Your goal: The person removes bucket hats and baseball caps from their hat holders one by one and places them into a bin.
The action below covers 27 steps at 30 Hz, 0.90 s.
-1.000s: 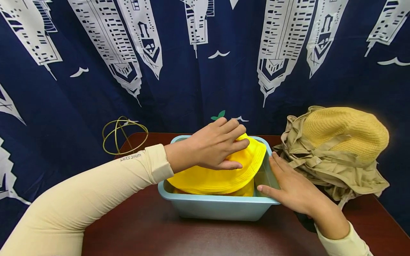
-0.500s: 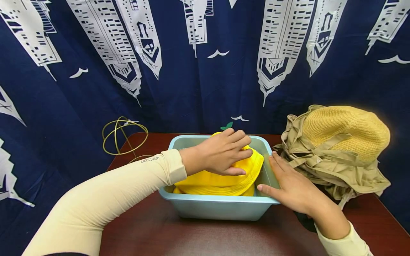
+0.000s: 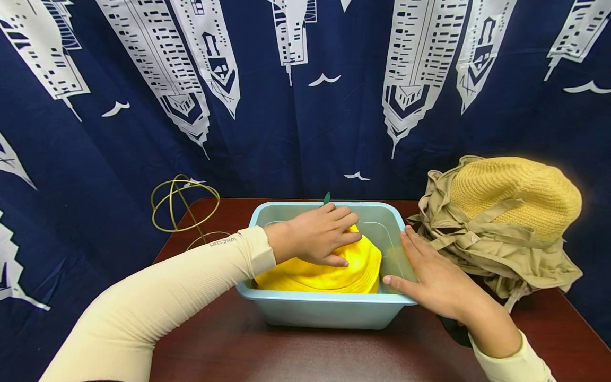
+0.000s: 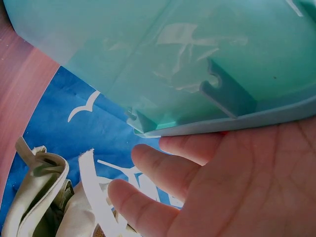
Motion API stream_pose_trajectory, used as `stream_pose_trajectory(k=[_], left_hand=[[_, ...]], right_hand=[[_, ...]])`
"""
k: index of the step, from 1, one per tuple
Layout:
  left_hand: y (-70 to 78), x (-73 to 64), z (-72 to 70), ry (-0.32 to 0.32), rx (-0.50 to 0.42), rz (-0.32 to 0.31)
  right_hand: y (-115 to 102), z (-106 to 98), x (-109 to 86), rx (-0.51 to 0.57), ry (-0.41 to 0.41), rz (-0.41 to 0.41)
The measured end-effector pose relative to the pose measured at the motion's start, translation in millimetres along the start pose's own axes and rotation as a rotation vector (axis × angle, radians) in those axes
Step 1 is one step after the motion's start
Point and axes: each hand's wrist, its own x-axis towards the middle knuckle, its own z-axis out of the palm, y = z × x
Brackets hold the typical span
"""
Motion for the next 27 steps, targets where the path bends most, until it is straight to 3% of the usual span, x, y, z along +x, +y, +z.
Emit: stream_pose_trajectory(k=[6,10,15,21,27], left_hand=[[2.3,-6.9,1.7,-0.109,-0.053,-0.050],[0.9,-19.7,-3.3,-0.090,-0.079,-0.086],[-4.7,-49.8,-15.6,-0.056,-0.113,-0.166],[-8.2,-90.5,-20.7,-0.060,-0.228,-0.340],[3.1,-121.1,-6.8,-0.006,-0.389,-0.555]], right_hand=[[-1,1,2.1,-0.007,0.001,-0.009],[-3,2,2.8,-0.010,-0.001,-0.005],[-4,2,3.7,-0.008,0.003,-0.024],[-4,0,3.5,0.018,-0.030,-0.007],[-2,-1,2.4,0.043,-0.034,0.004]])
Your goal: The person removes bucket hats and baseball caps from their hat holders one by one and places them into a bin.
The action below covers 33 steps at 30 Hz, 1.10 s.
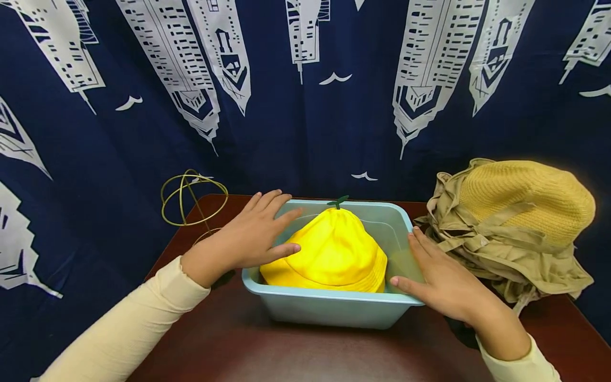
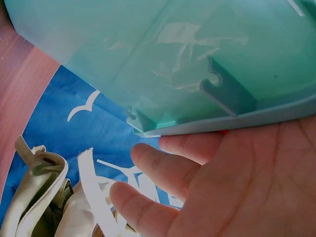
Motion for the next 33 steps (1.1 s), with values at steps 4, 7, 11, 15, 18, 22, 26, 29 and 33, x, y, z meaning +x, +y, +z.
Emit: stream_pose_trajectory(k=[4,7,11,15,18,22,26,29,33], left_hand=[[-2.4,-21.4,13.2,0.053,-0.078,-0.069],[-3.0,-39.8,22.7,0.073,-0.137,-0.112],[-1.6,-59.7,37.3,0.079,-0.197,-0.183],[0.4,-67.6,50.4,0.103,-0.201,-0.222],[1.1,-69.6,57.6,0.116,-0.208,-0.224],[2.1,-67.6,62.2,0.119,-0.234,-0.221],[2.9,-68.8,63.7,0.132,-0.271,-0.244],[3.9,-70.0,64.5,0.134,-0.293,-0.249],[5.5,-71.1,65.4,0.135,-0.296,-0.235]], right_hand=[[0,1,-0.3,0.007,0.007,-0.002],[0,3,0.8,0.009,0.012,-0.004],[0,5,1.3,0.003,0.014,-0.005],[2,6,0.9,0.000,0.024,-0.016],[3,6,0.9,0.002,0.031,-0.028],[6,4,-0.9,0.012,0.038,-0.033],[9,-4,1.0,0.023,0.033,-0.067],[15,-16,-0.8,0.011,0.081,-0.127],[33,-39,-7.8,-0.069,0.283,-0.243]])
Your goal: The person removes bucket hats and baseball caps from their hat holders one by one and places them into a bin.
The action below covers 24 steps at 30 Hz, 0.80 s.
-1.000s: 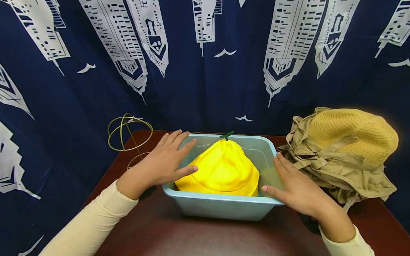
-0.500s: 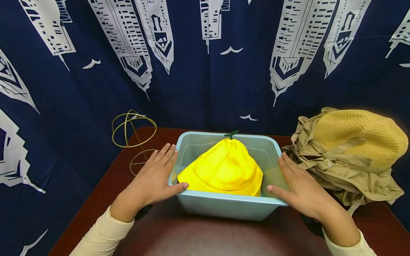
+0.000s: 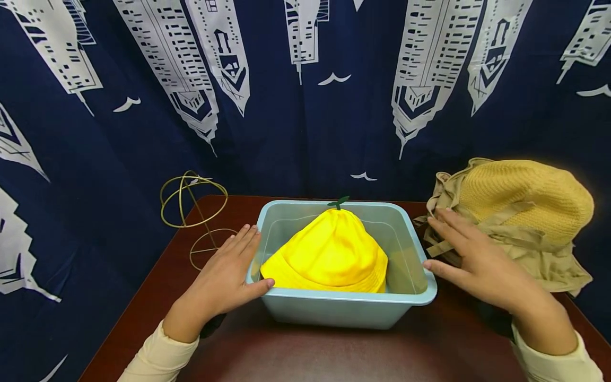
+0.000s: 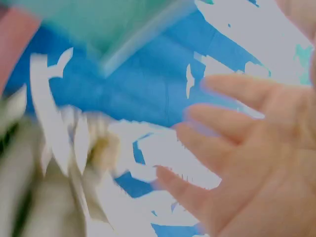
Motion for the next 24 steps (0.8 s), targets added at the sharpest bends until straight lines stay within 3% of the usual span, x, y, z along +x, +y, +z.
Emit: stream_pose_trajectory(k=[5,10,13,17,24], left_hand=[[0.3,-3.2,1.0,0.003,0.016,0.008],[1.0,-2.4,1.3,0.010,0.025,0.015],[1.3,-2.6,1.3,0.010,0.028,0.015],[1.3,-2.7,1.5,0.007,0.030,0.022],[1.2,-3.0,0.6,0.012,0.036,0.020]], right_hand=[[29,-36,2.6,-0.150,0.237,-0.122],[59,-68,8.9,-0.283,0.347,-0.133],[79,-79,11.9,-0.352,0.357,-0.119],[99,-87,11.2,-0.412,0.288,-0.047],[121,-93,11.2,-0.399,0.179,0.060]])
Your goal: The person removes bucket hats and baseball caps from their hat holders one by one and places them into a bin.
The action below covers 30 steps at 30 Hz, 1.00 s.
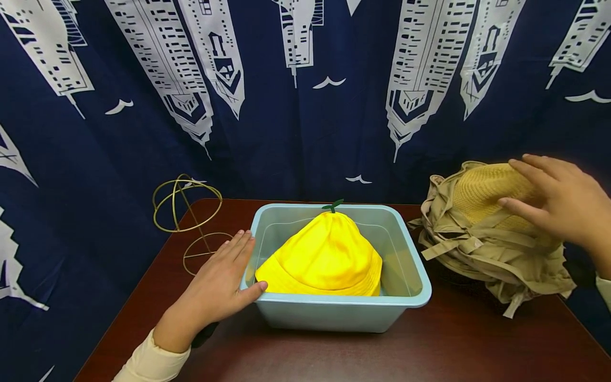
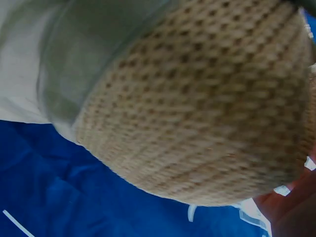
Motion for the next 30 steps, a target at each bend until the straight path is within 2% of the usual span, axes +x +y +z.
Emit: stream_pose_trajectory(k=[3,6,14,22,30], left_hand=[[0.2,-0.5,0.3,0.003,-0.003,0.001],[0.3,-0.5,1.4,0.009,-0.005,0.009],[-1.4,-0.4,1.4,0.012,0.005,0.019],[-1.8,3.4,0.7,0.012,-0.002,0.028],[-2.1,0.0,2.4,0.011,-0.017,0.014]], right_hand=[[6,4,0.0,0.004,-0.081,0.050],[12,9,-1.1,0.028,-0.112,0.054],[9,12,0.8,0.063,-0.110,0.072],[8,13,1.5,0.040,-0.092,0.091],[6,17,1.6,0.027,-0.089,0.099]])
